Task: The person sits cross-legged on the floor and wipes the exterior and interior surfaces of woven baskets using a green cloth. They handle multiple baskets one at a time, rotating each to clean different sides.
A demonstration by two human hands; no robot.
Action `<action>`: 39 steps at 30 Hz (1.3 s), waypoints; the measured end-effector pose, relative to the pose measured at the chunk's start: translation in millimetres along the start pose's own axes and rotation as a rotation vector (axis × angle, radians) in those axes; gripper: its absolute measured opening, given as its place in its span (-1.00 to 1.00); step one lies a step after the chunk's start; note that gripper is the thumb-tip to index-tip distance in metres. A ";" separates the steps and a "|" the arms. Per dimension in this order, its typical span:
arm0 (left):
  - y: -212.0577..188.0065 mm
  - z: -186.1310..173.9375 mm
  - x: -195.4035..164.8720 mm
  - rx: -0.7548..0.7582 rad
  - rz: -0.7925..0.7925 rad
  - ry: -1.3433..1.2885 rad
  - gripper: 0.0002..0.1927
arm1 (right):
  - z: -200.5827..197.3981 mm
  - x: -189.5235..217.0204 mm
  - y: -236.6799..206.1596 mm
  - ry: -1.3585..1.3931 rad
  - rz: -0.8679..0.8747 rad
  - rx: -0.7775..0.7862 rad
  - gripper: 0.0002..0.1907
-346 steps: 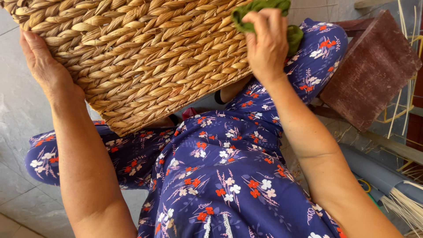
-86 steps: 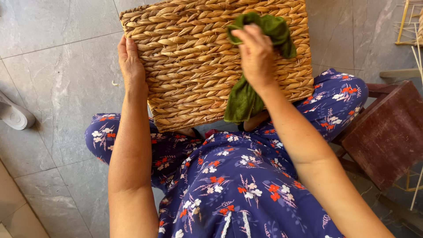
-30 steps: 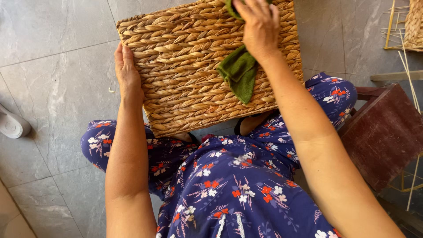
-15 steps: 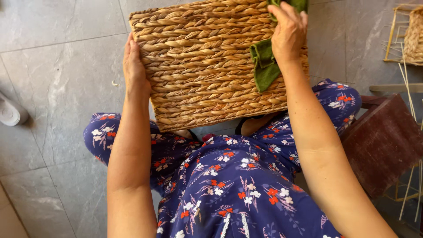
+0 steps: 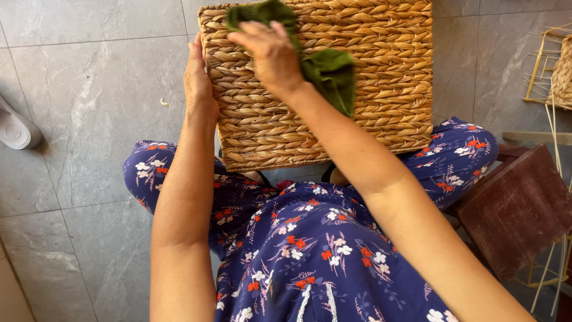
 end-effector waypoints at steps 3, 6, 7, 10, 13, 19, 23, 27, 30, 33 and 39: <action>-1.7 -20.8 10.9 -0.196 -0.161 0.109 -0.22 | 27.7 37.7 8.9 0.075 -0.038 0.128 -0.63; -1.8 -31.3 17.4 -0.302 -0.208 -0.019 -0.15 | 28.9 55.6 1.7 0.002 -0.133 0.120 -0.64; 2.2 -27.4 11.1 -0.214 -0.137 0.029 -0.11 | 24.7 54.7 -2.8 -0.038 -0.166 0.097 -0.64; 3.8 -16.1 6.7 -0.027 -0.050 0.074 -0.20 | 6.2 31.6 -18.5 -0.108 -0.155 0.046 -0.60; -2.8 -1.4 0.2 0.105 0.000 0.041 -0.39 | -10.4 -8.2 -28.6 -0.214 -0.075 0.091 -0.64; -7.9 -2.8 1.0 0.015 -0.052 -0.089 -0.48 | -80.4 -82.5 -55.9 -0.251 0.059 0.134 -0.63; 3.0 -10.2 7.7 0.055 0.012 -0.087 -0.52 | -99.5 -99.5 -71.5 -0.265 0.084 0.067 -0.62; 7.8 -21.7 16.7 -0.010 -0.005 -0.055 -0.52 | -70.7 -74.8 -72.3 -0.333 -0.008 -0.023 -0.65; 6.0 -23.0 18.1 -0.024 -0.035 -0.015 -0.50 | -32.6 -36.8 -66.8 -0.180 -0.032 0.062 -0.71; 4.7 -19.8 13.1 -0.021 -0.050 0.019 -0.49 | 3.3 16.8 -63.5 0.072 0.053 0.134 -0.62; 1.2 -8.4 12.7 0.099 -0.101 -0.261 -0.40 | 10.3 67.9 -75.9 0.056 -0.077 0.155 -0.55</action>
Point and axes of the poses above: each hand's wrist, its own y-axis towards the middle knuckle, its own z-axis out of the palm, x = y × z, the point moved 8 cm from there along y, towards the middle knuckle, and after that the axes turned 7 degrees about z, right-handed, at the moved point
